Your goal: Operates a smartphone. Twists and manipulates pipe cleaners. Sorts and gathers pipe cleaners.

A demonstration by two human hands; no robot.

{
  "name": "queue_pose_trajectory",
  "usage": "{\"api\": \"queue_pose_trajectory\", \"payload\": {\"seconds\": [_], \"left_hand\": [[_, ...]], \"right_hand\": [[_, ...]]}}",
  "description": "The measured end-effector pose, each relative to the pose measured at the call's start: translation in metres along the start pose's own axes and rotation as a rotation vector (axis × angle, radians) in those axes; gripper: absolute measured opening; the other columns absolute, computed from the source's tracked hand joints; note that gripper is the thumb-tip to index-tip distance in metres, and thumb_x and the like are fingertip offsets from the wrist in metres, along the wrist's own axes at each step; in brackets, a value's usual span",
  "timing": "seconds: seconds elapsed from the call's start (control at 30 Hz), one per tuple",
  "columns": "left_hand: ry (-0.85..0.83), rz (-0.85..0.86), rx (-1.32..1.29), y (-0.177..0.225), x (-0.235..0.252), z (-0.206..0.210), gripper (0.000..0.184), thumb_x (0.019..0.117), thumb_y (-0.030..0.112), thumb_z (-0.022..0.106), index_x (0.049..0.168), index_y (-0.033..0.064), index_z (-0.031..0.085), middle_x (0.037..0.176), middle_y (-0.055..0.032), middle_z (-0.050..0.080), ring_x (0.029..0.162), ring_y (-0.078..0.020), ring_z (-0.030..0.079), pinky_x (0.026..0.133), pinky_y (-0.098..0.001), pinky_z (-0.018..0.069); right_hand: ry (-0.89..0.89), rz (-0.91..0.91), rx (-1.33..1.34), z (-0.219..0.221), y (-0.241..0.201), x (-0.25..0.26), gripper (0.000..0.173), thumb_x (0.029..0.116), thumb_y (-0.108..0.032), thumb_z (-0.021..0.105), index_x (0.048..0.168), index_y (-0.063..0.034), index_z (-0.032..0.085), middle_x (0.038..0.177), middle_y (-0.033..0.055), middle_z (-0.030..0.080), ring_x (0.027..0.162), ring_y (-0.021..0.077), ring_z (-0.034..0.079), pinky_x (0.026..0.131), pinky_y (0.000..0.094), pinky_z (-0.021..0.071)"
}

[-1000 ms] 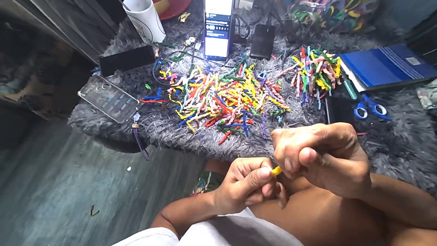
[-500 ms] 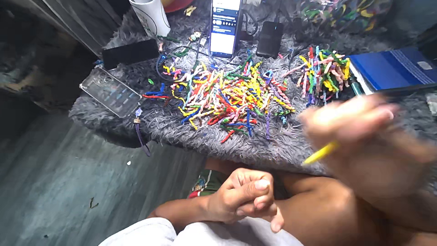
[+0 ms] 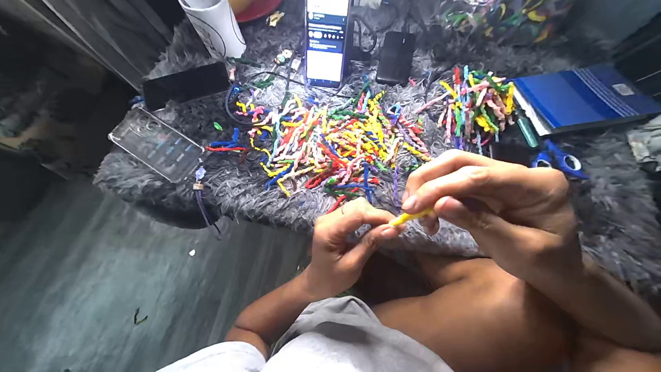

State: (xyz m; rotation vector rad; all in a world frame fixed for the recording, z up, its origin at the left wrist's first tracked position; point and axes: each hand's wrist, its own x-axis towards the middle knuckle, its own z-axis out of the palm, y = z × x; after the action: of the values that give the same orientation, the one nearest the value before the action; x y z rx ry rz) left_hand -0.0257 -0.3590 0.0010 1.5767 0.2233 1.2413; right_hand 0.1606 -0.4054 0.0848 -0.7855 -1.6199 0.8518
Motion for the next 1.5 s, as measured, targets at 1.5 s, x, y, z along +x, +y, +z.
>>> {"api": "queue_pose_trajectory", "payload": {"seconds": [1.5], "left_hand": [[-0.237,-0.307,-0.524,0.013,0.015,-0.002,0.022,0.1072,0.022,0.053,0.104,0.0120,0.072,0.082,0.0108,0.069,0.067,0.0093,0.057,0.063,-0.0098,0.0476]], "right_hand": [[0.120,-0.125,-0.130,0.005,0.015,-0.004,0.004,0.0946,-0.009,0.071,0.093,-0.0065,0.069,0.092,-0.0060,0.065,0.086,-0.0014,0.064,0.075,0.0133,0.0565]]}}
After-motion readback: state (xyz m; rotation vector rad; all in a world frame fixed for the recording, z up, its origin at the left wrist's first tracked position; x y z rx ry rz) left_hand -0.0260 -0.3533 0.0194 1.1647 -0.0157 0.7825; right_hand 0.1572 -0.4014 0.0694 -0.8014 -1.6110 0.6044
